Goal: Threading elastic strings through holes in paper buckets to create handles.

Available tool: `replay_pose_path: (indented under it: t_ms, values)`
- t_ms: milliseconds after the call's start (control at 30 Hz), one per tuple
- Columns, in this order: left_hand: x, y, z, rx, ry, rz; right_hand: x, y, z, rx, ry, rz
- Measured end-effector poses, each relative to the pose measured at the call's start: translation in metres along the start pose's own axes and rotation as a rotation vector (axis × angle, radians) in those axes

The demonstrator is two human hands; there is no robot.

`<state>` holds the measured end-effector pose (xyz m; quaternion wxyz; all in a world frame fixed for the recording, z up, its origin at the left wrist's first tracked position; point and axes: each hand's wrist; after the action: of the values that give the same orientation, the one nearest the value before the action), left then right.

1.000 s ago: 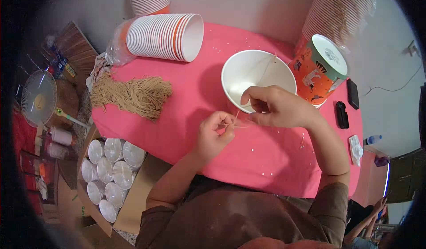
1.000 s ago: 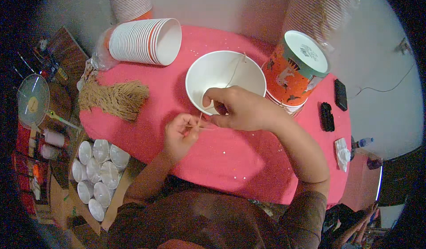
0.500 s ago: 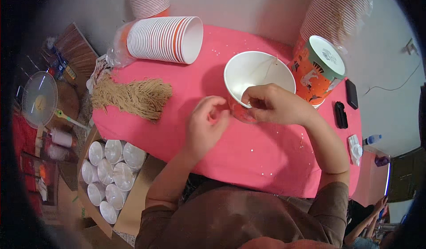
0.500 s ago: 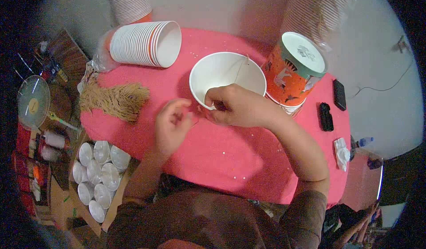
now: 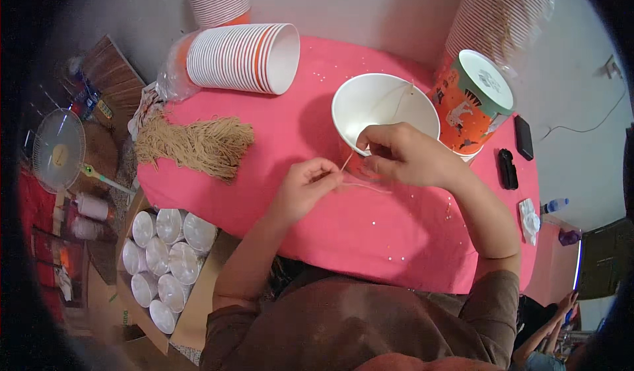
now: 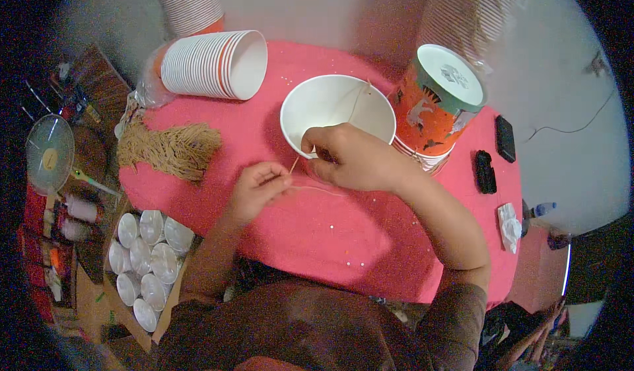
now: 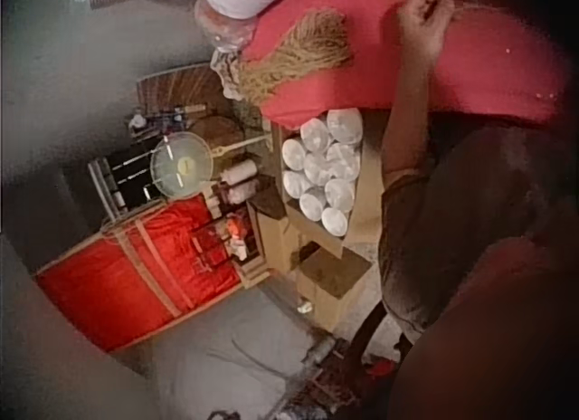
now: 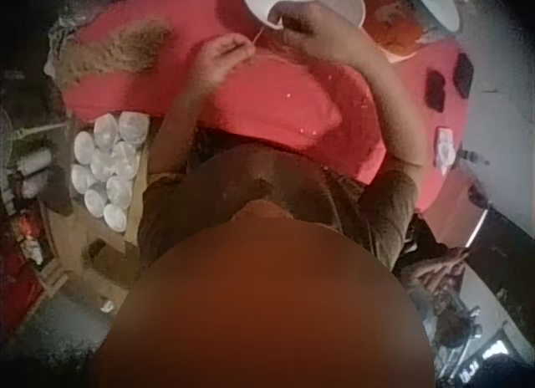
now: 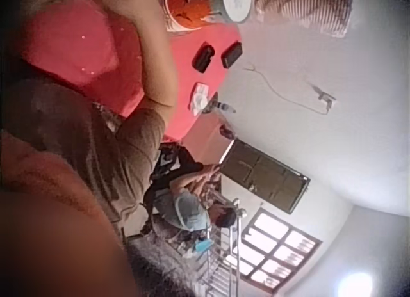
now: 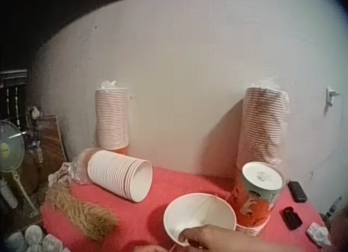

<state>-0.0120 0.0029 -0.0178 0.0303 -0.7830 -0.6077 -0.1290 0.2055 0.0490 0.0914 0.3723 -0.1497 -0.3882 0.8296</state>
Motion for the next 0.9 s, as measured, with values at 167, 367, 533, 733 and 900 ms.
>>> replay_pose_path:
  t_ms: [167, 367, 533, 733, 900]
  values:
    - [-0.020, -0.007, -0.010, -0.004, -0.299, 0.128, 0.001, 0.002, -0.002, -0.022, 0.035, -0.046]
    - [-0.047, -0.020, -0.006, -0.056, -0.381, 0.093, 0.001, 0.003, -0.003, 0.004, 0.042, -0.051]
    - [-0.070, -0.038, 0.002, -0.161, -0.377, 0.044, 0.001, 0.003, -0.002, 0.013, 0.028, -0.052]
    - [-0.068, -0.040, 0.000, -0.273, -0.305, -0.111, 0.001, -0.001, -0.002, 0.022, 0.062, -0.024]
    - [-0.065, -0.051, 0.009, -0.205, -0.224, -0.213, 0.001, -0.004, 0.000, -0.066, 0.076, -0.070]
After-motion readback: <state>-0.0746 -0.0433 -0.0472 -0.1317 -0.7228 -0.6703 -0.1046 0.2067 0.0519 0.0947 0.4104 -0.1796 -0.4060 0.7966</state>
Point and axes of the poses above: each hand's wrist, its own x-axis towards the middle knuckle, its own y-axis out of the palm, z = x × y, and after that the axes turned 10 degrees about y, right-handed
